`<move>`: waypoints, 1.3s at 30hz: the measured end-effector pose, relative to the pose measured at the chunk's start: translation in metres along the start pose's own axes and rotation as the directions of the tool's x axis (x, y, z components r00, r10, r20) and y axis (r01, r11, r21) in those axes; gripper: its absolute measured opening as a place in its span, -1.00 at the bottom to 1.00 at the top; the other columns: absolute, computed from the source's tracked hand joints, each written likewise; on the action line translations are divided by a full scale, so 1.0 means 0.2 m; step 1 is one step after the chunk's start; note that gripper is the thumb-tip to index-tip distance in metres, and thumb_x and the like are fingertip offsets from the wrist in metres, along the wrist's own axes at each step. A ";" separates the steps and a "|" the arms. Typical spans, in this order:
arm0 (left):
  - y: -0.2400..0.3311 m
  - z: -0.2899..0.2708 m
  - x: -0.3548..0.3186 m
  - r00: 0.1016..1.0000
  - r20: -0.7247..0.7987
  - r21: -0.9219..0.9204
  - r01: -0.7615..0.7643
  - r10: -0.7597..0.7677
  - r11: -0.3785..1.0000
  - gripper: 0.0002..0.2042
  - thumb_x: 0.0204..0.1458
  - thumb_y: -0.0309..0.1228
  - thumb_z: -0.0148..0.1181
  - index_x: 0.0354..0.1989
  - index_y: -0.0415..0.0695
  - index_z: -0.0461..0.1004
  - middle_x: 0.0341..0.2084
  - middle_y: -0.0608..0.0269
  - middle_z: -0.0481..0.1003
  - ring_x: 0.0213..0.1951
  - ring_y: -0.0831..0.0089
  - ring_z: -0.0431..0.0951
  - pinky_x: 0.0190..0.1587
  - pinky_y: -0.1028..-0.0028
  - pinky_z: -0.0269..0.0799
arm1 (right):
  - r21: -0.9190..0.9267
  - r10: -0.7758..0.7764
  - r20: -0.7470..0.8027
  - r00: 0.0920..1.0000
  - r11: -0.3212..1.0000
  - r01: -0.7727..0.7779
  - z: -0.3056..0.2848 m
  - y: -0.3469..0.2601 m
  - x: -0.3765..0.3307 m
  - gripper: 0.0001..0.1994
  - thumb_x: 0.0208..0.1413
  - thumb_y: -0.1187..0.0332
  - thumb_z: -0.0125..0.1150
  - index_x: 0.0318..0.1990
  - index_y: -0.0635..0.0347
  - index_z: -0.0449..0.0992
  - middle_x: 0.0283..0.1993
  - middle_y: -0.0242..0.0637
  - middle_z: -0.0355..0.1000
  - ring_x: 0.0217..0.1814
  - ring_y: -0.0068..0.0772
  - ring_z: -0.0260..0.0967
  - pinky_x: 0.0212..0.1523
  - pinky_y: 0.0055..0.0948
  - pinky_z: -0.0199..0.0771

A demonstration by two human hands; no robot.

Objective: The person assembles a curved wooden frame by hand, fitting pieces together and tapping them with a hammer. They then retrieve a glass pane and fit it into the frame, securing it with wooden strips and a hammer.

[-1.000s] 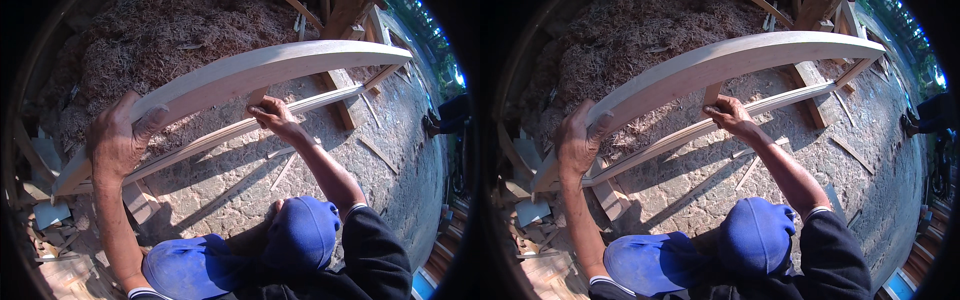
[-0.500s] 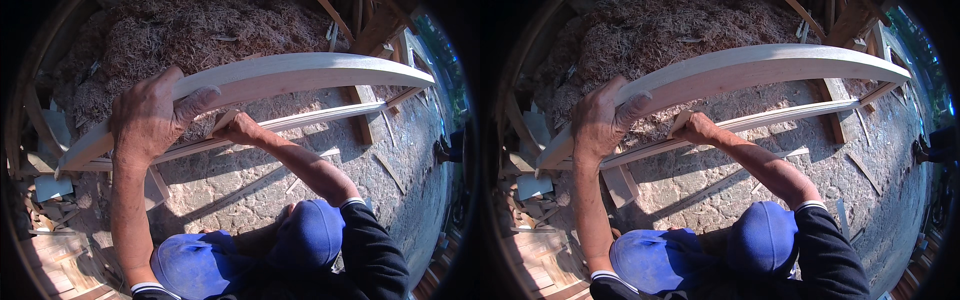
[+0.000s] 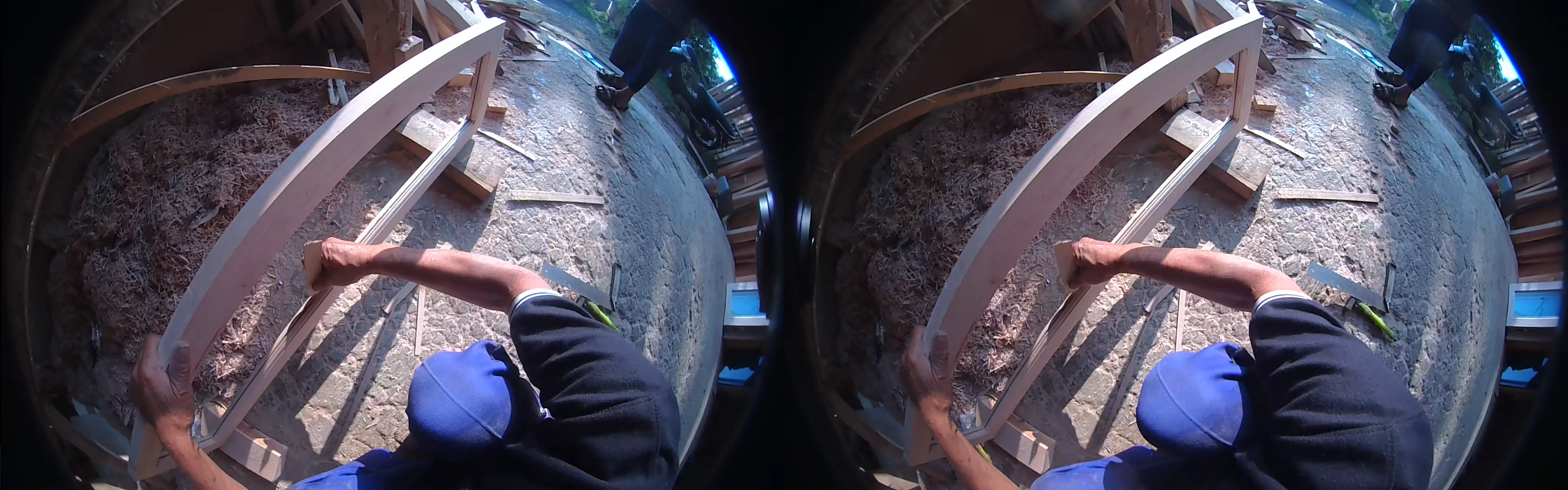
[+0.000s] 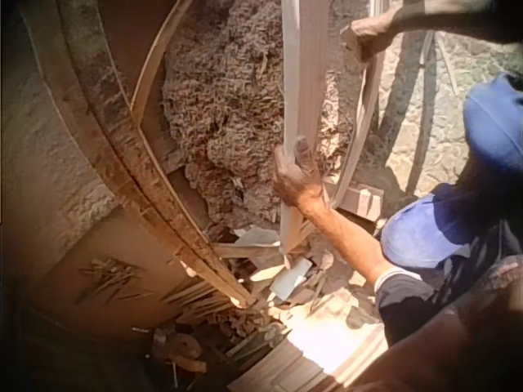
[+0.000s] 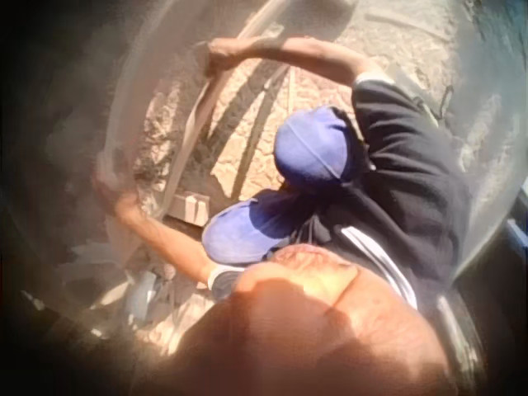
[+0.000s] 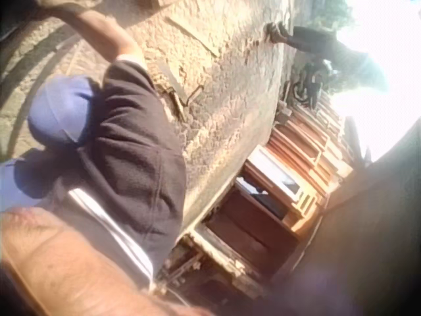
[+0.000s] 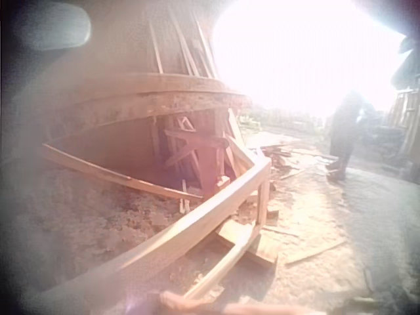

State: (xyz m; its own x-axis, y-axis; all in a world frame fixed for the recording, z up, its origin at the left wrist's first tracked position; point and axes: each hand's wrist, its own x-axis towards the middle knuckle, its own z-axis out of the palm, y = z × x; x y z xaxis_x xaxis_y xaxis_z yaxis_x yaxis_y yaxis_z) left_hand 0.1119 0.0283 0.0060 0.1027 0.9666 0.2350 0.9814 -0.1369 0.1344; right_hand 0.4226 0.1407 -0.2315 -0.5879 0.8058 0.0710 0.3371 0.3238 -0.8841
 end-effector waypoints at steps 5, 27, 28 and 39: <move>-0.08 0.02 0.08 1.000 0.016 -0.020 -0.025 0.025 0.999 -0.21 0.18 0.45 -0.16 -0.27 -0.21 0.48 -0.45 -0.15 0.52 -0.31 -0.21 0.56 -0.25 0.04 0.38 | 0.172 0.044 -0.541 0.840 0.983 0.059 -0.51 0.10 -0.39 -0.75 0.36 0.19 0.23 0.06 0.06 0.62 -0.41 -0.44 0.45 -0.44 -0.59 0.39 -0.43 -0.42 0.46; -0.28 0.14 0.35 0.996 0.030 -0.044 0.081 -0.080 0.996 -0.25 0.34 0.18 -0.12 0.25 -0.38 0.42 0.15 -0.26 0.47 0.22 -0.14 0.44 0.27 0.14 0.27 | 0.574 0.430 -0.809 0.400 0.432 0.695 -1.35 0.52 -0.31 -0.41 0.27 0.52 0.19 0.41 0.09 0.16 0.05 -0.08 0.50 -0.15 -0.27 0.63 -0.28 -0.37 0.66; -0.28 0.14 0.35 0.997 0.020 -0.043 0.075 -0.074 0.996 -0.26 0.34 0.17 -0.12 0.26 -0.38 0.42 0.17 -0.26 0.46 0.23 -0.14 0.42 0.28 0.13 0.26 | 0.581 0.425 -0.809 0.407 0.466 0.667 -1.37 0.51 -0.28 -0.45 0.27 0.51 0.19 0.38 0.09 0.19 0.03 -0.10 0.52 -0.15 -0.29 0.62 -0.27 -0.38 0.65; -0.28 0.14 0.36 0.990 0.045 0.015 0.132 -0.132 0.991 -0.29 0.37 0.15 -0.15 0.30 -0.33 0.39 0.26 -0.23 0.40 0.31 -0.09 0.36 0.34 0.15 0.20 | 0.546 0.470 -0.832 0.296 0.598 0.586 -1.64 0.47 -0.11 -0.79 0.39 0.25 0.10 0.02 0.16 0.45 -0.30 -0.35 0.48 -0.32 -0.48 0.44 -0.33 -0.32 0.45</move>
State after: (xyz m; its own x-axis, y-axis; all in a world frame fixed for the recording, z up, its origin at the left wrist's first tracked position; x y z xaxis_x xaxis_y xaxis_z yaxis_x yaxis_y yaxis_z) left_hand 0.0692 0.1109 -0.0115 -0.0211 0.9850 0.1715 0.9887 -0.0049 0.1496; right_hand 0.7080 0.3163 -0.1657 0.5962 0.8028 -0.0100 -0.5446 0.3953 -0.7397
